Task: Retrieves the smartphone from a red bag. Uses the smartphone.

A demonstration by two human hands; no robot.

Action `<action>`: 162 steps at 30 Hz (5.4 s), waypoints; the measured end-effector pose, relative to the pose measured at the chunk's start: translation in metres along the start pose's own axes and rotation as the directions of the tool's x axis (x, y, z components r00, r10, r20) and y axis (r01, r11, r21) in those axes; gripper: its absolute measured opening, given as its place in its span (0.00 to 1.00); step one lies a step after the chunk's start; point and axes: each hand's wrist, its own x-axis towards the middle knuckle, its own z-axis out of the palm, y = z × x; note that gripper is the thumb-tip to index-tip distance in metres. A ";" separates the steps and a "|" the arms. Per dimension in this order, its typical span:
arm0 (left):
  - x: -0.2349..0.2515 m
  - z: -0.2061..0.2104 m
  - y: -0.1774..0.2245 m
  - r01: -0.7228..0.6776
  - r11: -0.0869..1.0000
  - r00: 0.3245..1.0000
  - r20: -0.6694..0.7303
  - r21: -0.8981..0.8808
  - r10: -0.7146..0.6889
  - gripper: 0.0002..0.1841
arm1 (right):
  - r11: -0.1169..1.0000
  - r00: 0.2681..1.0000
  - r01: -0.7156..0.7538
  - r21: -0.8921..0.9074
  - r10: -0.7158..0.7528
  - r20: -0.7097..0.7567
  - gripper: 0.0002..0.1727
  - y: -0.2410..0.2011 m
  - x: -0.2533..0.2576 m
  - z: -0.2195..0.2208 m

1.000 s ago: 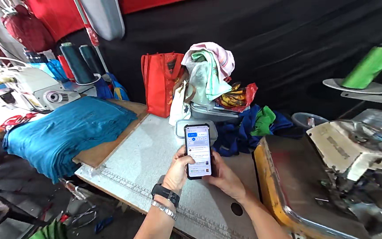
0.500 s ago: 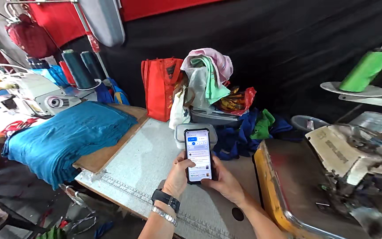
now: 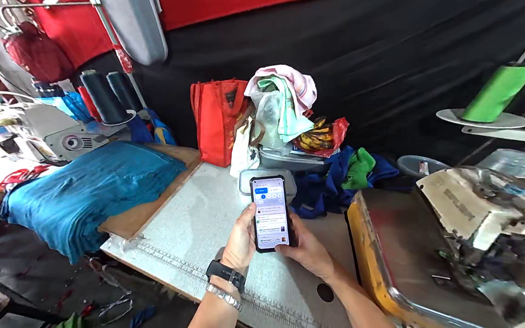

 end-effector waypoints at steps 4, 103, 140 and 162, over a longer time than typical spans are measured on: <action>0.000 -0.002 -0.001 -0.001 1.000 1.000 0.008 -0.001 0.001 0.27 | 0.999 1.000 -0.002 -0.034 0.002 -0.015 0.47 0.000 0.000 0.000; 0.003 -0.006 -0.002 -0.023 1.000 0.997 0.069 0.017 0.022 0.25 | 0.994 0.992 -0.033 0.100 0.045 -0.114 0.38 0.000 0.002 -0.002; 0.002 -0.004 -0.003 0.009 0.999 1.000 -0.008 0.043 -0.008 0.26 | 0.956 0.994 0.001 0.292 0.031 -0.104 0.39 0.002 0.003 0.002; 0.001 -0.001 -0.001 -0.003 1.000 0.998 -0.069 0.012 0.004 0.27 | 0.986 0.997 -0.014 0.164 0.027 -0.078 0.37 0.004 0.002 0.000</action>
